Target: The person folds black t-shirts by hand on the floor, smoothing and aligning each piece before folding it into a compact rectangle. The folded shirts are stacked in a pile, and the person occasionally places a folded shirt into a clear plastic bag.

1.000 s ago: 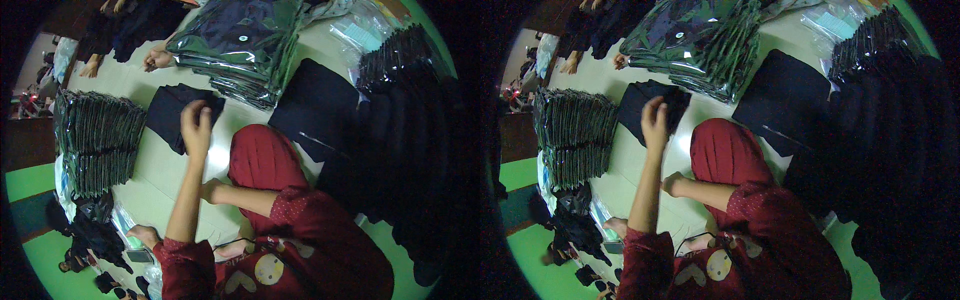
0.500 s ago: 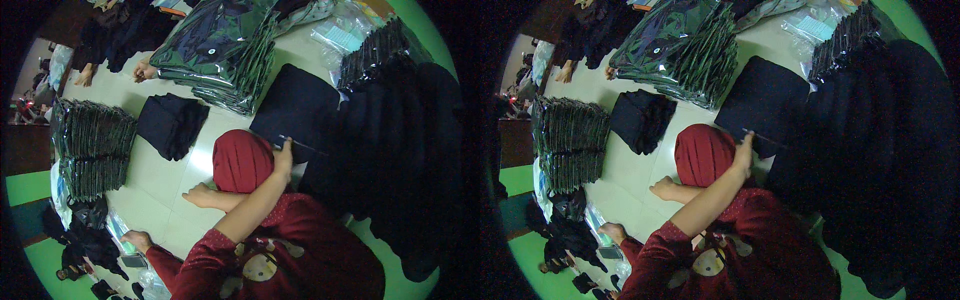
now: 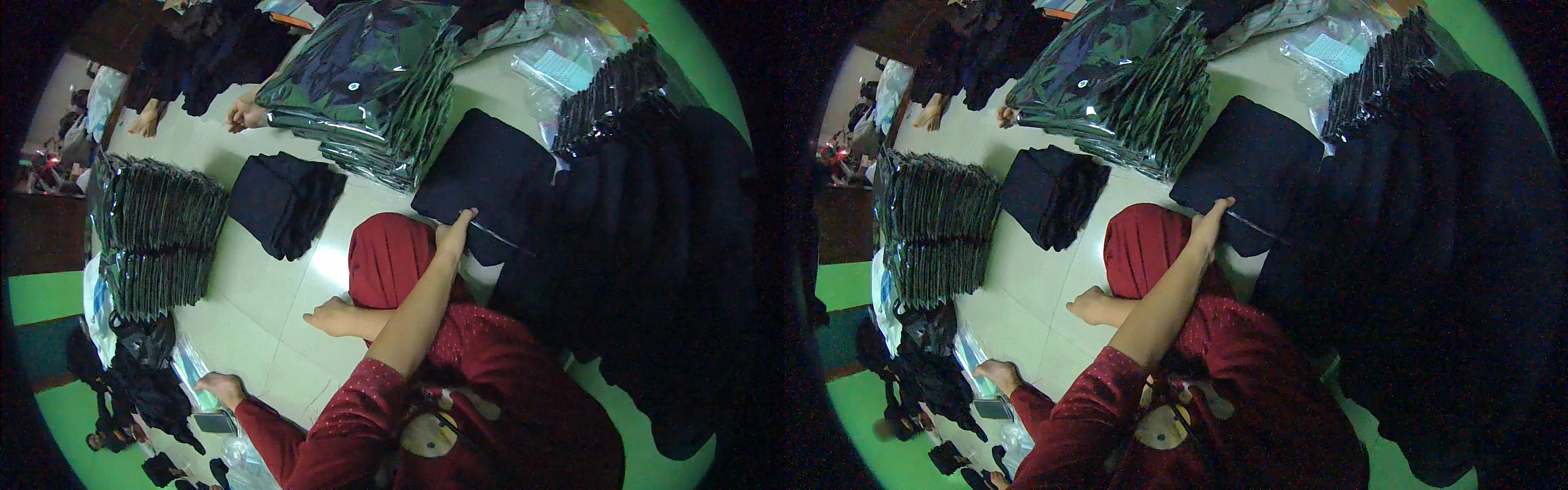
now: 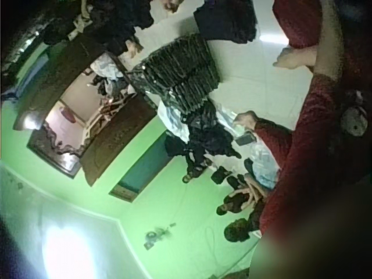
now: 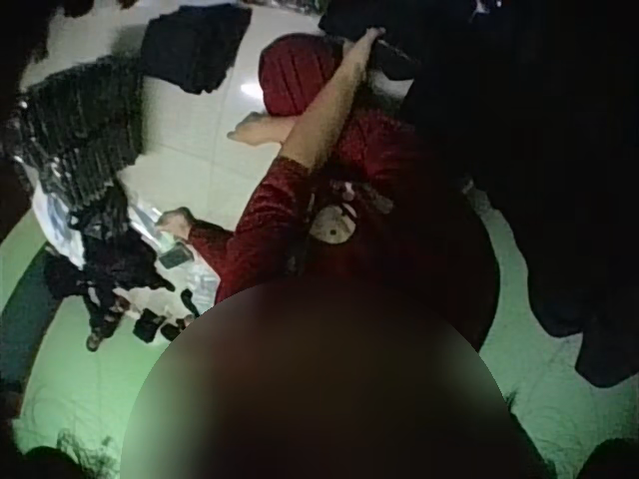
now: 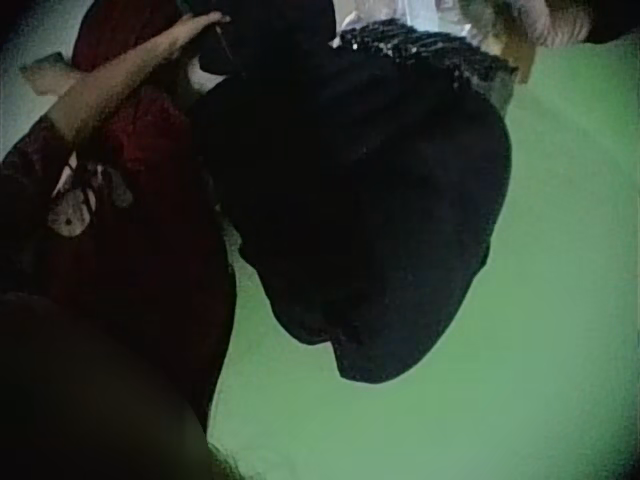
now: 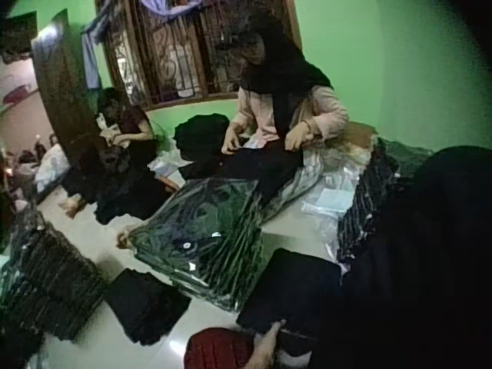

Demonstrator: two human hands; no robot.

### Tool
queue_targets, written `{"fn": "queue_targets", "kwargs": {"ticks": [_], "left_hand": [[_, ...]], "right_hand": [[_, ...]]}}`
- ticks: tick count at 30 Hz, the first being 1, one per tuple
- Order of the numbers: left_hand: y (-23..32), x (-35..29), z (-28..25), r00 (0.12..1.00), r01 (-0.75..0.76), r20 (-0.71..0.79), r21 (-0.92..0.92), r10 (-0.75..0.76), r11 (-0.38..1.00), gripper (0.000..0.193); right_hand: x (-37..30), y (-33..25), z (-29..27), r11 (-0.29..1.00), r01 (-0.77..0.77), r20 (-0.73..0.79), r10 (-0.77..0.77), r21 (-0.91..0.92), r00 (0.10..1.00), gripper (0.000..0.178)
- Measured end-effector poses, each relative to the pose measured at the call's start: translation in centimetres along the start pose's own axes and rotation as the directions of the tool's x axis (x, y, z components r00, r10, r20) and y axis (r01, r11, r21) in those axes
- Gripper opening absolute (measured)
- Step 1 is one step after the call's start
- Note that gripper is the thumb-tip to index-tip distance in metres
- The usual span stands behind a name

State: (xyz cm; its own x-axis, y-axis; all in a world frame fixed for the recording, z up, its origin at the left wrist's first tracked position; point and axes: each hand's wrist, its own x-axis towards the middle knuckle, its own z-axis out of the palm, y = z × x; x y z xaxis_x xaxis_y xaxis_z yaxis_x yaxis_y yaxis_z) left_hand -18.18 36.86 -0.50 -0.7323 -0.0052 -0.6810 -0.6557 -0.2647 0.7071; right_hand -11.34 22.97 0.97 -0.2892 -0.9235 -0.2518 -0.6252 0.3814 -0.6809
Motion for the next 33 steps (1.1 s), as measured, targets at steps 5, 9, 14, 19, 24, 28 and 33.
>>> {"fn": "queue_targets", "kwargs": {"ticks": [5, 9, 14, 19, 24, 28, 33], "left_hand": [[-0.5, 1.4, -0.1, 0.999, -0.049, -0.034, -0.286, 0.041, 0.957, 0.066], [0.4, 1.7, 0.0, 0.997, 0.076, 0.044, -0.32, -0.065, 0.944, 0.068], [1.9, -0.7, 0.4, 0.997, -0.041, 0.057, -0.241, 0.056, 0.97, 0.072], [2.3, -4.2, 1.3, 0.962, -0.238, 0.063, -0.283, 0.265, 0.929, 0.069], [3.3, -9.1, 2.4, 0.897, -0.441, 0.032, 0.062, 0.44, 0.895, 0.075], [6.3, -15.1, 0.8, 0.897, -0.442, 0.056, 0.05, 0.439, 0.896, 0.073], [10.2, -22.9, -5.2, 0.951, -0.311, 0.04, 0.109, 0.308, 0.944, 0.07]], "right_hand": [[-0.2, 0.4, -0.1, 1.0, -0.01, -0.015, 0.01, 0.017, 1.0, 0.036], [-0.3, 0.7, -0.3, 1.0, -0.018, -0.023, 0.018, 0.02, 1.0, 0.036], [-0.3, 1.0, -0.2, 1.0, -0.022, -0.023, 0.022, 0.021, 0.999, 0.036], [-0.4, 1.3, 0.1, 0.999, -0.03, -0.027, 0.03, 0.024, 0.999, 0.036], [-0.5, 1.2, 0.4, 0.999, -0.032, -0.026, 0.032, 0.021, 0.999, 0.036], [-0.9, 1.2, 0.6, 0.999, -0.042, -0.035, 0.042, 0.011, 0.998, 0.036], [-1.1, 1.2, 1.1, 0.998, -0.052, -0.042, 0.052, -0.018, 0.998, 0.037]]}}
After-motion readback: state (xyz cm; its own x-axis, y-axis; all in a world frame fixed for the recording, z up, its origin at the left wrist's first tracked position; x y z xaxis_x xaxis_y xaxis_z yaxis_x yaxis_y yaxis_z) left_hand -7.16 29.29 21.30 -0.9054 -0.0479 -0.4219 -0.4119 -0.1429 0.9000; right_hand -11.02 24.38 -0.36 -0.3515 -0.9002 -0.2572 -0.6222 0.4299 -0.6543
